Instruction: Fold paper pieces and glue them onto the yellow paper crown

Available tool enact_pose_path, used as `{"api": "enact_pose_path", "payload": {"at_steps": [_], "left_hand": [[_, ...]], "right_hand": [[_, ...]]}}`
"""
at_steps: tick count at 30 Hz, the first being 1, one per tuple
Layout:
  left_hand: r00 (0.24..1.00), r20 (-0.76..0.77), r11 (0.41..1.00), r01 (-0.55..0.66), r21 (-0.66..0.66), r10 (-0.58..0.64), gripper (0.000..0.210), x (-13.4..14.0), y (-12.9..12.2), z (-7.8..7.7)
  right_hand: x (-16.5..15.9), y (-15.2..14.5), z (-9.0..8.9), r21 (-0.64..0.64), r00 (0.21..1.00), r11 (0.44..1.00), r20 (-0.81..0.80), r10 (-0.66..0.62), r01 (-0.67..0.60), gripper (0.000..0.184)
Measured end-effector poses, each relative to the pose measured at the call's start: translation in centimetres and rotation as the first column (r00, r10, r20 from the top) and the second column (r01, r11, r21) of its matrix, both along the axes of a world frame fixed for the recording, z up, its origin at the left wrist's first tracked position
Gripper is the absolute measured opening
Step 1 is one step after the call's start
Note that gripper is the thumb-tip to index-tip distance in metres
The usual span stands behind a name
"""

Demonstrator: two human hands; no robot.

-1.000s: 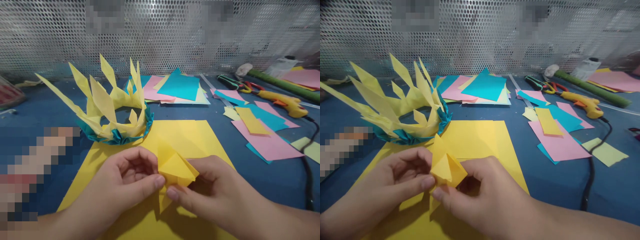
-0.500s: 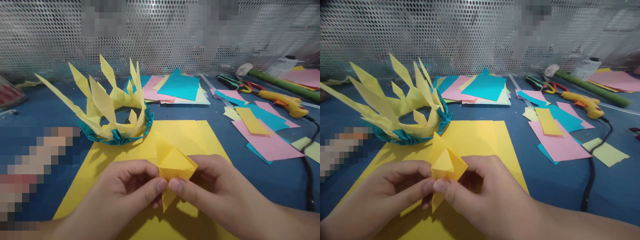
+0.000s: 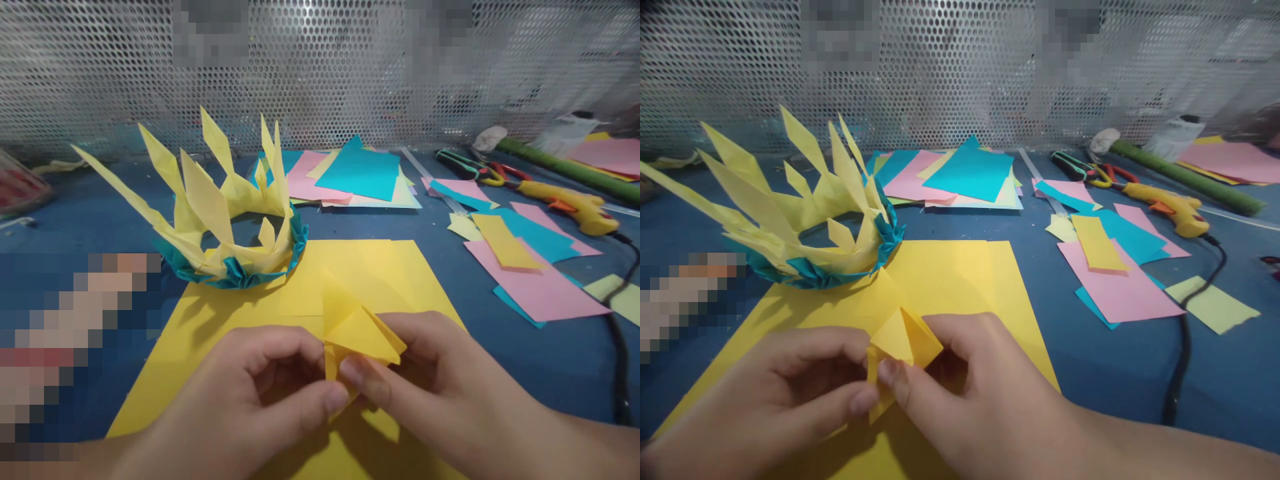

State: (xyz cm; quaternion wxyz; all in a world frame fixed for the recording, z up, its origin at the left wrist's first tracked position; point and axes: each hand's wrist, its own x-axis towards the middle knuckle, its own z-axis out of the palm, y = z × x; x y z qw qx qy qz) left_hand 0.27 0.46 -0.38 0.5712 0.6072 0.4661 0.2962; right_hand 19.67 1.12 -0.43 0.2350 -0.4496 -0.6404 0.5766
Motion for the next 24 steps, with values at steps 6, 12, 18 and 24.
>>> {"api": "enact_pose_path", "payload": {"at_steps": [6, 12, 18, 24], "left_hand": [[0.999, -0.035, 0.999, 0.011, -0.036, -0.012, 0.02, 0.08, -0.12, -0.16], [0.998, -0.018, 0.997, 0.051, -0.062, -0.052, 0.021, -0.06, 0.17, 0.26], [1.0, 0.016, 0.999, 0.008, -0.043, -0.008, 0.02, 0.04, -0.09, 0.07], [0.996, 0.019, 0.995, -0.085, -0.042, 0.086, 0.022, 0.33, 0.23, 0.61]], "right_hand": [[-0.13, -0.06, 0.5, 0.002, 0.994, 0.998, -0.093, 0.055, -0.056, 0.024], [-0.32, 0.22, 0.59, 0.038, 0.99, 0.993, -0.088, 0.114, -0.111, 0.029], [-0.45, 0.33, 0.33, 0.041, 0.979, 0.983, -0.086, 0.183, -0.18, 0.022], [-0.4, 0.46, 0.35, 0.048, 0.978, 0.981, -0.088, 0.191, -0.187, 0.028]]}}
